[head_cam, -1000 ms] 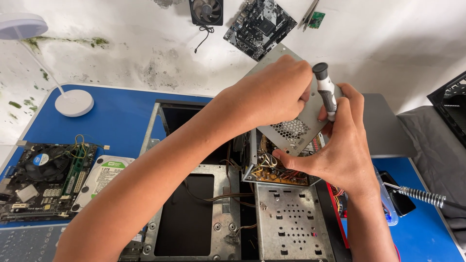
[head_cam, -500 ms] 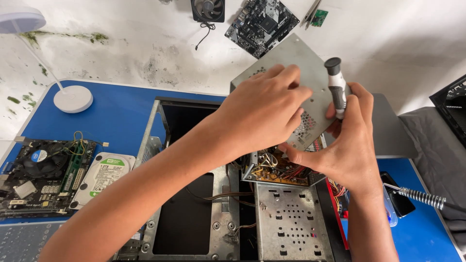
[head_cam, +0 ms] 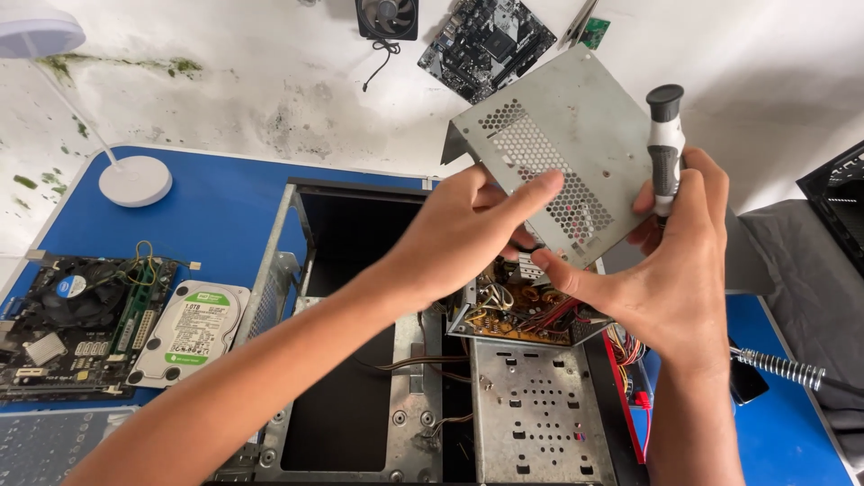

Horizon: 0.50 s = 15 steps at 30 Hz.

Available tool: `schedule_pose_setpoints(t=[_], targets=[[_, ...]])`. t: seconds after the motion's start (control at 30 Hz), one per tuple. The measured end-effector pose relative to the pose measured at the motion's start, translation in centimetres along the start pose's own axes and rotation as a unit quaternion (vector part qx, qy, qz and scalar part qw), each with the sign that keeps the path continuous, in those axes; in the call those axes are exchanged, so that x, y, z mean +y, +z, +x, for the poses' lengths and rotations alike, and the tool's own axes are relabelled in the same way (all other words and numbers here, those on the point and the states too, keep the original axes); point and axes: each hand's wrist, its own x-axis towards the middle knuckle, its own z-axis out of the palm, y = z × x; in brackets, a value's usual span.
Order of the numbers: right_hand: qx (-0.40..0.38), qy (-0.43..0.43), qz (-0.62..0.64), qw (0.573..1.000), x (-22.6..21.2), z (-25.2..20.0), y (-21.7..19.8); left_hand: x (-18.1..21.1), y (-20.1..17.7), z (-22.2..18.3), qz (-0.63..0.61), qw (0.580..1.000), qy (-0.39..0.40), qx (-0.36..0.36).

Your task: Cleaning dust from a computer power supply unit using a manual air blower and disassembling the unit with a screwdriver.

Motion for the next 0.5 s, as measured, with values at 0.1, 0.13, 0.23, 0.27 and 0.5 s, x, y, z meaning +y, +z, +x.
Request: schedule_pose_setpoints(t=[0.1,0.13,0.23,0.27,0.5], targets=[[-0.009,0.012,0.008,1.0,-0.2,-0.2,-0.1,-2.6,1.8,1.8,-0.119,0.988,0.061,0.081],[-0.009,0.012,0.007,1.0,-0.2,-0.2,-0.2,-2.8,2.4,2.1,-0.12,0.988,0.061,0.08],[-0.008,0.016,-0.013,1.0,0.4,-0.6,-0.7,-3.5,3.9,3.2,-0.229,0.961,0.107,0.108],[-0.007,-0.004,-0.013,1.0,0.8,-0.8,-1.0,-3.8,4.3,3.4,-0.207,0.957,0.159,0.123],[0.094,0.034,0.091,0.991,6.9,-3.0,-2.6,-5.0,4.7,4.0,-0.192,0.948,0.228,0.115]])
